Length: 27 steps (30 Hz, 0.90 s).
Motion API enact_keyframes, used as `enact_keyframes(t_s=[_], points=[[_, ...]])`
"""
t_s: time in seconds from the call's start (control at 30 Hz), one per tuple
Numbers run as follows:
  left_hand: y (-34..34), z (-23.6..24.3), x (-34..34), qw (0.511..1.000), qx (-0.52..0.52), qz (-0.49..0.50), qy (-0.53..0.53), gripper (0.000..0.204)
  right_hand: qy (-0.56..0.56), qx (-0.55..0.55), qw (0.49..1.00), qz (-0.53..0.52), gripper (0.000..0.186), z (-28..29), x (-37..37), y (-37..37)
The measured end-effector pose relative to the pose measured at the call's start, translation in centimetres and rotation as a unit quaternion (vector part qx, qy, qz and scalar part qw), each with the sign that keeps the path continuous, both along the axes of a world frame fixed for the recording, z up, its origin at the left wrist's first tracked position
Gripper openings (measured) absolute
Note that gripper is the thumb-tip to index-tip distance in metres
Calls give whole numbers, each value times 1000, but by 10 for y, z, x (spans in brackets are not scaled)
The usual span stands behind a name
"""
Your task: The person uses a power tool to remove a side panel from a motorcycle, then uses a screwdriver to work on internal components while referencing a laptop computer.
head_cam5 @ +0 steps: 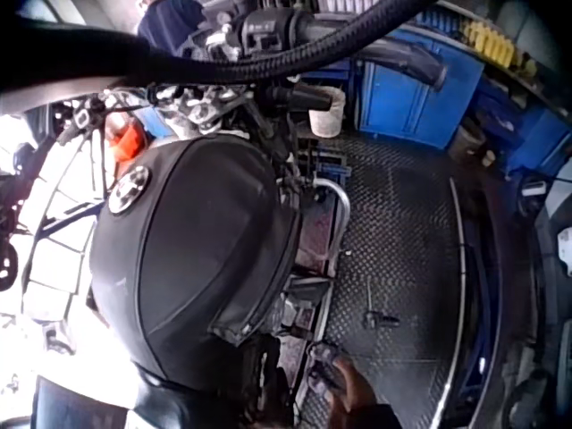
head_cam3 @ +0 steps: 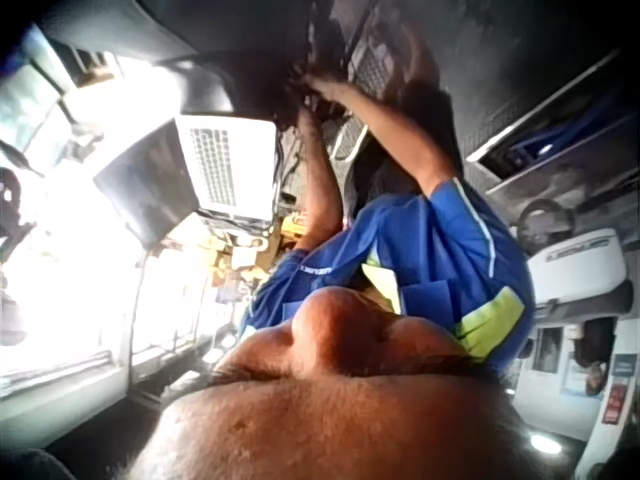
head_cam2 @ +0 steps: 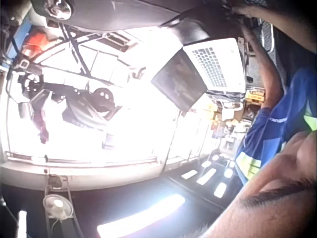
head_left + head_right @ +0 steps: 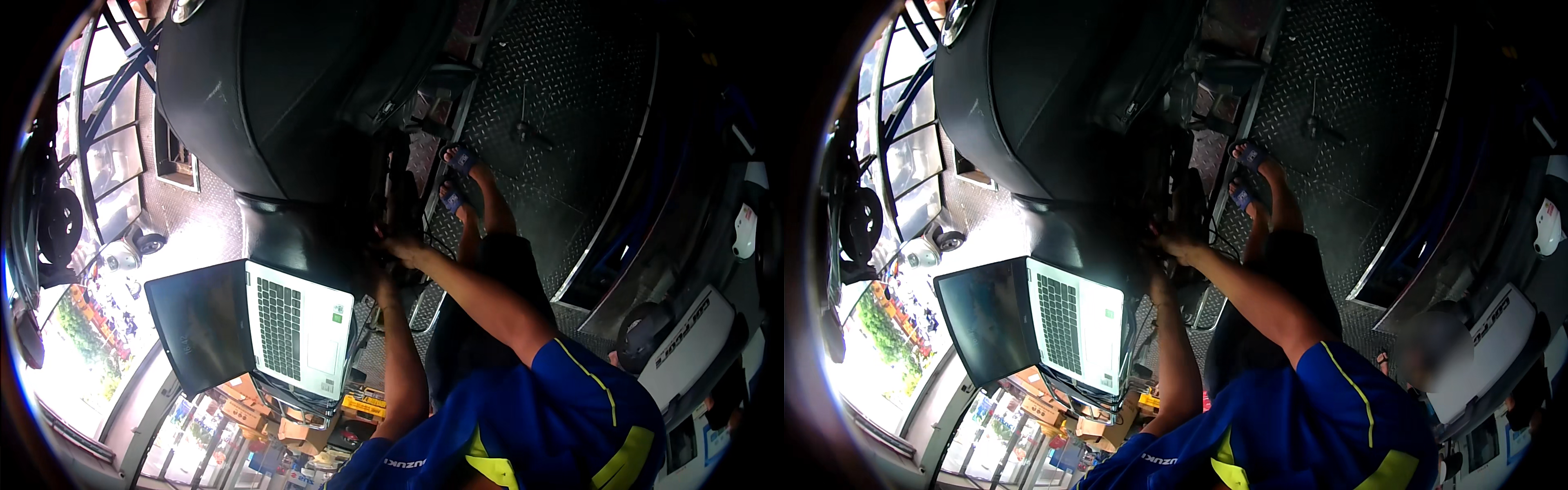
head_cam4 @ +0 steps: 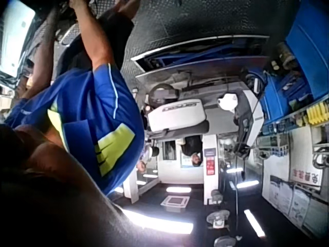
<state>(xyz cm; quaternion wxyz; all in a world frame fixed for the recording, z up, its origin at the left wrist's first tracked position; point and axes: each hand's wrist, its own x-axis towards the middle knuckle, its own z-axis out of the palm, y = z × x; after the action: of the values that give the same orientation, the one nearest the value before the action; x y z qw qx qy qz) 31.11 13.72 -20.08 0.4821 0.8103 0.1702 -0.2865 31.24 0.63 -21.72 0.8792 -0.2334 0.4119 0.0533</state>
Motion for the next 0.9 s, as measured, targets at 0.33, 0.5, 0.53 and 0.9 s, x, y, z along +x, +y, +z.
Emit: enact_keyframes(t_s=[0.33,0.5,0.53,0.9], points=[[-7,13,-3,976,130,-84,-153,46,-64,115,988,84,82,-15,-11,-5],[15,-4,-5,989,94,-39,-108,47,-112,111,984,83,43,-18,-13,-3],[17,-3,-5,991,85,-45,-91,49,-120,119,983,76,41,-16,-14,-4],[1,25,6,985,102,-120,-65,53,-98,146,983,47,47,-21,-16,0]])
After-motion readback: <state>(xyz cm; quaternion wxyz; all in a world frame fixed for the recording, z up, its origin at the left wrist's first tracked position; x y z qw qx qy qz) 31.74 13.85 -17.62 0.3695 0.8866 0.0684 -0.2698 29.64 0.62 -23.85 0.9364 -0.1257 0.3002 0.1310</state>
